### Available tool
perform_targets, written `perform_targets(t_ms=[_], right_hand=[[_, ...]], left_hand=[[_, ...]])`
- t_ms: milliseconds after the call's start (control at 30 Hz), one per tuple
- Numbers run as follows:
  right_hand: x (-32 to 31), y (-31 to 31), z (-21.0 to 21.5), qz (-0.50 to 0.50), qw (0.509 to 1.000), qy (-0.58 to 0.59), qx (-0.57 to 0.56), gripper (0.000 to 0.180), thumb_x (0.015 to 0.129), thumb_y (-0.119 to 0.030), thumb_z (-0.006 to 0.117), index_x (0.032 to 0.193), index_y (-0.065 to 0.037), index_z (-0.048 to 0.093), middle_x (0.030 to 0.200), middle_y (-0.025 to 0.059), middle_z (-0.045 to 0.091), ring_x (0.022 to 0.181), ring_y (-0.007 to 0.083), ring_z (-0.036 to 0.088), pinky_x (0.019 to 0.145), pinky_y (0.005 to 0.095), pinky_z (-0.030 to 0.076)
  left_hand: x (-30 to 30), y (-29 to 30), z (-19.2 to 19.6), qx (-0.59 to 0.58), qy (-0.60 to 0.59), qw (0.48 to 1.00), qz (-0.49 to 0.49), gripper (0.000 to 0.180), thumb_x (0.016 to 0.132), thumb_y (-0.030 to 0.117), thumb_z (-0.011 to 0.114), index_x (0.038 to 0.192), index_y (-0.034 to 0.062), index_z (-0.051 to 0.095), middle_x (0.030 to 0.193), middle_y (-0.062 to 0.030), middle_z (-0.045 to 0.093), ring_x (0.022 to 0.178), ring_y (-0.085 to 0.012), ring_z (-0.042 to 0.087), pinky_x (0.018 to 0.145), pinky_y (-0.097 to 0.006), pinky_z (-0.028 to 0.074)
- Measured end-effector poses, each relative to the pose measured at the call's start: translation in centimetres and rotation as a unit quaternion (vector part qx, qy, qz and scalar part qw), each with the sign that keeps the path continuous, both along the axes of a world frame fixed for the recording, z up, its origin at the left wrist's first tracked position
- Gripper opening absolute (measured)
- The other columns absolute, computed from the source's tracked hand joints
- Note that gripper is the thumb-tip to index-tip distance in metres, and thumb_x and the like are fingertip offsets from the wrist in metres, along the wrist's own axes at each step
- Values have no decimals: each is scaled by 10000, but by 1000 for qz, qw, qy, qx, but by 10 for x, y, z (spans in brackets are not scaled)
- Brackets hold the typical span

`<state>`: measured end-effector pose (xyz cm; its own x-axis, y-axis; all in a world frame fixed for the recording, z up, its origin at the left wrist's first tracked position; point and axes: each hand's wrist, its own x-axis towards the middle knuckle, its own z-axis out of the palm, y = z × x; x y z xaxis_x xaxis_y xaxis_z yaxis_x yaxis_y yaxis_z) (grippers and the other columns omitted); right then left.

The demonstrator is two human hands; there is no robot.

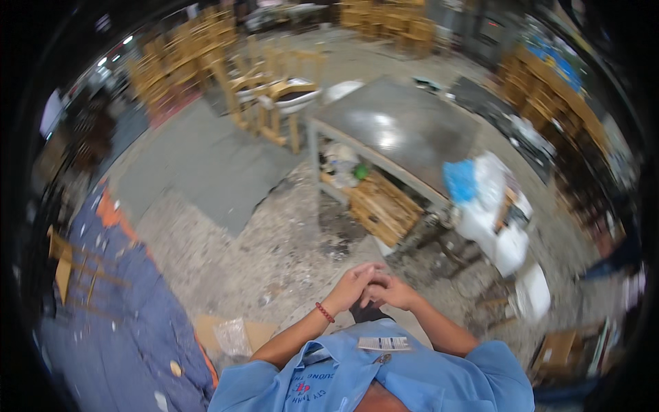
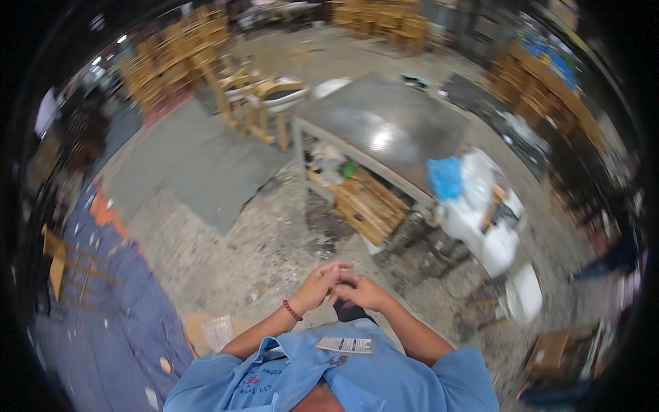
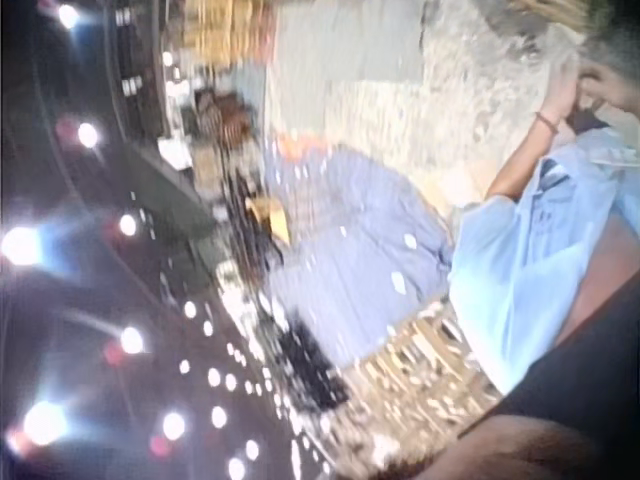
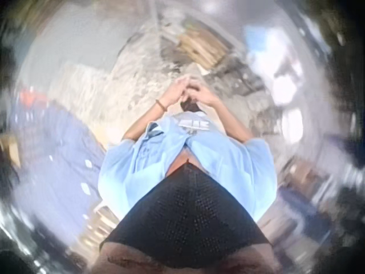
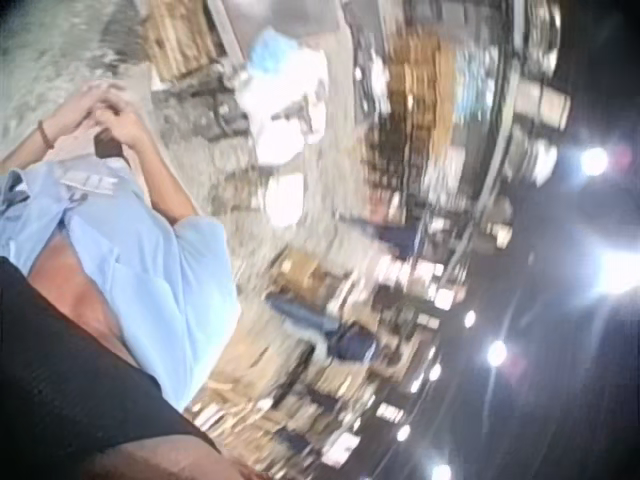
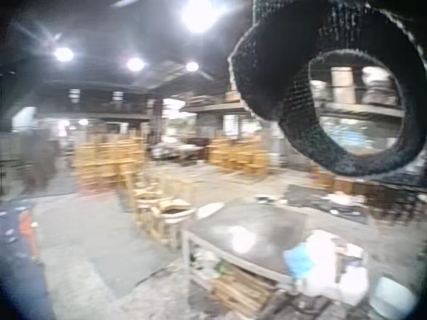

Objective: The person lifts a wooden chair, places it on a metal workbench, and uses a handheld rotary sander to smooth the chair legs. They then use a brush to apply a finish to the legs. The person handles the chair and tools directly.

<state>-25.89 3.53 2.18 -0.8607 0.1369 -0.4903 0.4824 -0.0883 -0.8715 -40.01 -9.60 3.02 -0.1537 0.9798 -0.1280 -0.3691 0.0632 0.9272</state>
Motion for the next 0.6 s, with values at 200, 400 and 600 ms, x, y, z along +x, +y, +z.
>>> perform_targets(t_ms=[200, 400, 600], right_hand=[[-135, 55, 10, -13, 969, 191, -159, 708, 948, -341, 624, 1498, -33, 301, 1550, 132, 294, 1351, 333, 415, 800, 438, 609], [-292, 87, 40, 240, 893, 249, -287, 767, 886, -199, 708, 1507, -32, 291, 1593, 132, 197, 1386, 334, 371, 953, 413, 531], [-415, 107, 78, 380, 879, 167, -233, 732, 892, -274, 708, 1485, -33, 352, 1555, 125, 311, 1318, 292, 465, 862, 341, 559]], left_hand=[[-125, 0, -46, -178, 30, 980, 83, 488, 993, 471, 521, 1076, 16, 678, 961, -99, 703, 859, -171, 657, 797, -303, 532], [-216, 54, -10, -14, -12, 993, -115, 589, 989, 547, 450, 1049, 12, 688, 981, -77, 688, 933, -180, 644, 805, -319, 529], [-314, 65, -25, -29, 50, 998, 22, 396, 956, 403, 575, 1098, 42, 656, 988, -53, 652, 905, -146, 613, 759, -307, 523]])
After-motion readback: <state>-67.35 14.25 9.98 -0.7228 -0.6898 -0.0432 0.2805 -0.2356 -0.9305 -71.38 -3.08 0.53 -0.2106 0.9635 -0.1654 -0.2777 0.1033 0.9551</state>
